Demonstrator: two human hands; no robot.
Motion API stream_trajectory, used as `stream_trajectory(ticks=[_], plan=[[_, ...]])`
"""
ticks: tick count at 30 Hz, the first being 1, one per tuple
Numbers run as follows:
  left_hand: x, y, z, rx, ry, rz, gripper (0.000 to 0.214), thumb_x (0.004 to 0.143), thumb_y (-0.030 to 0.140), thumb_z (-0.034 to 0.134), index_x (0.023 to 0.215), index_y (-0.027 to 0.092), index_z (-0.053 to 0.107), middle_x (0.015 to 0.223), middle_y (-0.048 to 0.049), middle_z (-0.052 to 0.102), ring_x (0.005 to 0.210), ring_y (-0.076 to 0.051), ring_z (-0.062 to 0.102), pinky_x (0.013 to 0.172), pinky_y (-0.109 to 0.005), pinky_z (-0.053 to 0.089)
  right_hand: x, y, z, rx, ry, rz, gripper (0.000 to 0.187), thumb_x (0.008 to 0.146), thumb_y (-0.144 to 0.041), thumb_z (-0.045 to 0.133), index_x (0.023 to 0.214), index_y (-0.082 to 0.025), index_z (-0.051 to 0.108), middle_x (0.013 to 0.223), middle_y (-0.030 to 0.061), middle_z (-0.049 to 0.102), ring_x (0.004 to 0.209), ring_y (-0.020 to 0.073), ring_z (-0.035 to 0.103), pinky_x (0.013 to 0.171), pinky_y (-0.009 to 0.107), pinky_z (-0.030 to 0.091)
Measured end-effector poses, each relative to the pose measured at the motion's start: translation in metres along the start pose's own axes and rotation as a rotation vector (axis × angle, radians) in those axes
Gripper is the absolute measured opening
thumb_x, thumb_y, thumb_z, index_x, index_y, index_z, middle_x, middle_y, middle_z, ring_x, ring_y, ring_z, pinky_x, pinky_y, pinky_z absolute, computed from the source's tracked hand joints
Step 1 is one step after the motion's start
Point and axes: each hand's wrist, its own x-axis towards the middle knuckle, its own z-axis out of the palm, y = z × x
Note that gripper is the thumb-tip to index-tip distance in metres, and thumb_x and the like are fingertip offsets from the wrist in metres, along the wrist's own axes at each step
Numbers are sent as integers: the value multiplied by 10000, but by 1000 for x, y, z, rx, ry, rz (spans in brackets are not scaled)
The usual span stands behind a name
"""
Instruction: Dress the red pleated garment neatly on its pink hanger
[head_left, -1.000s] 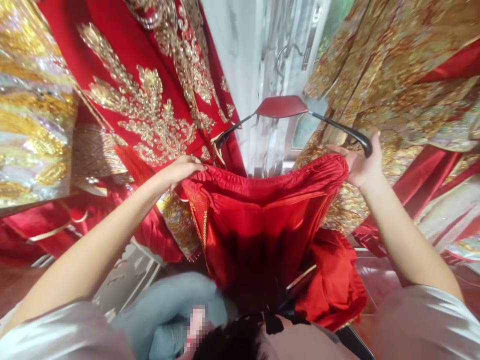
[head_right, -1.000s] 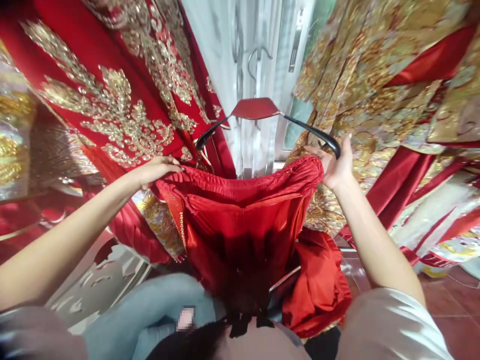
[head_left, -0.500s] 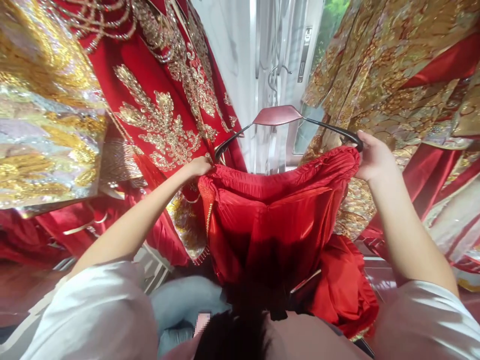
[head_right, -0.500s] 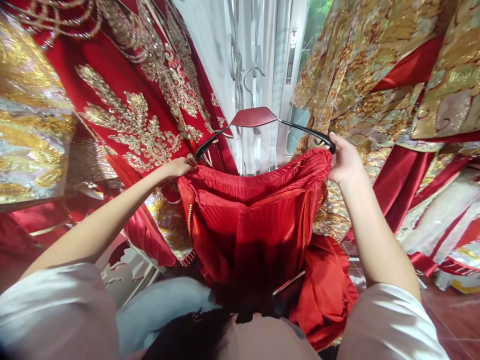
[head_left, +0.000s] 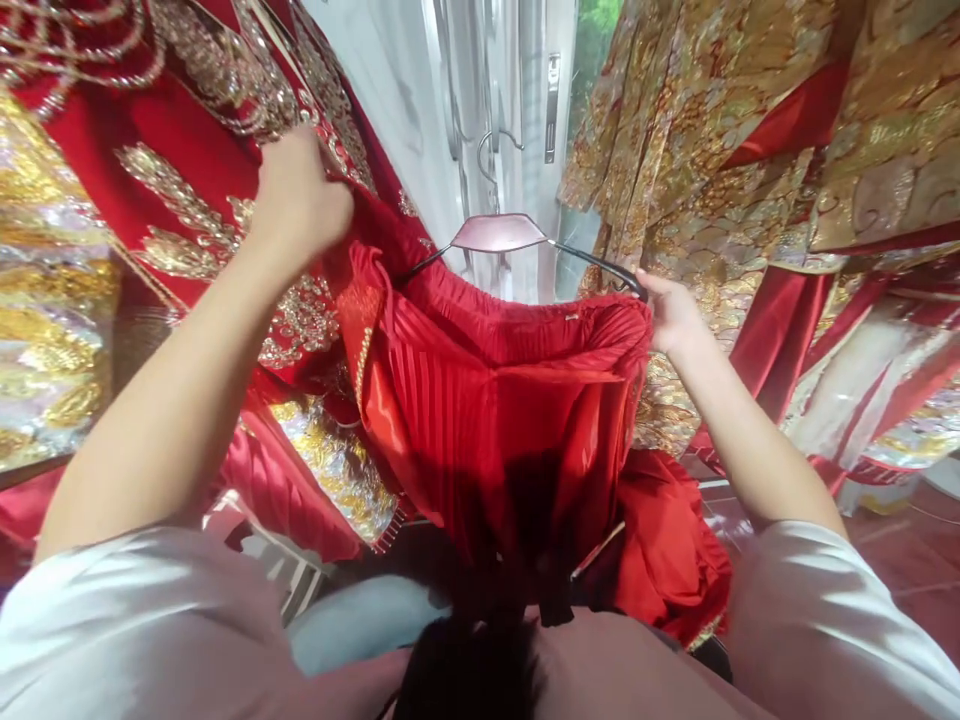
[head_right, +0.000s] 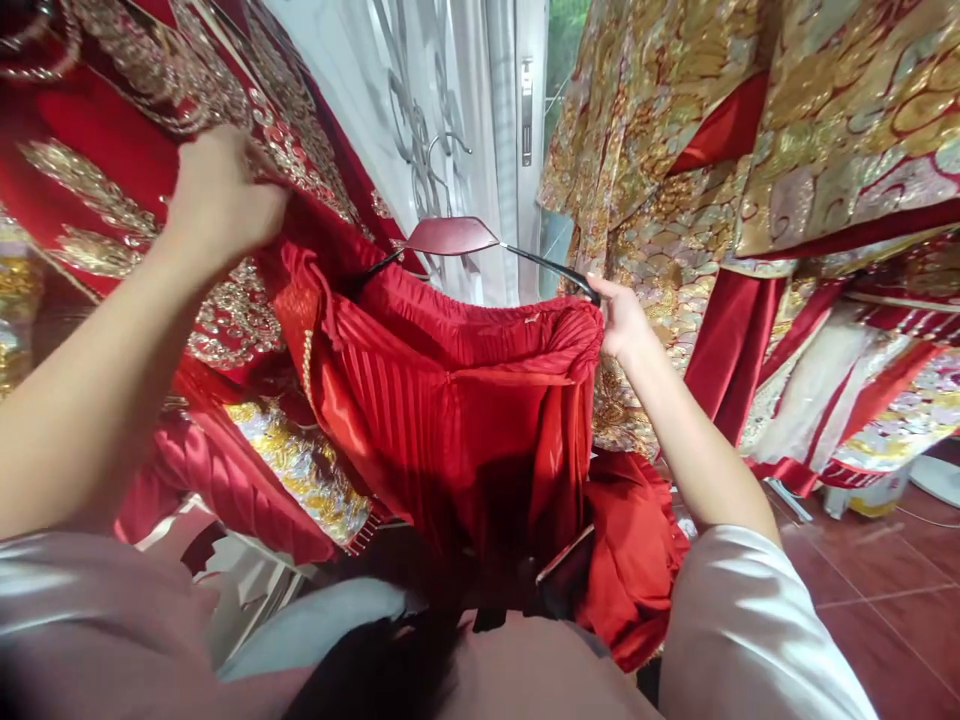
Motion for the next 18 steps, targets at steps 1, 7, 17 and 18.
stream_trajectory(ticks=[1,7,17,18], plan=[[-10,12,0,46,31,20,408,826,177,387,1219,112,477,1253,-143,552,1120,-297,484,995,-406,391,0,4,1,-7,-18,23,222,756,-346,632,705,-184,489,510,-40,469,422,80,432,427,204,400],[-61,54,61,245,-335,163,357,842,155,406,1152,41,540,1043,-230,631,984,-350,609,834,-437,474,3,19,2,-84,-161,52,352,743,-463,657,681,-191,443,483,-57,412,383,66,378,382,188,348],[3,107,123,68,-25,689,469,936,500,321,1231,221,556,1294,-131,519,1286,-309,375,1132,-485,113,-4,11,-8,40,-180,68,251,755,-366,650,735,-173,490,550,-54,493,392,37,421,383,140,380],[7,108,128,50,-31,676,489,946,502,274,1190,212,582,1245,-136,545,1260,-303,399,1131,-482,103,-7,10,-13,-6,-227,53,255,716,-351,691,774,-169,522,599,-40,547,440,47,483,424,144,423]])
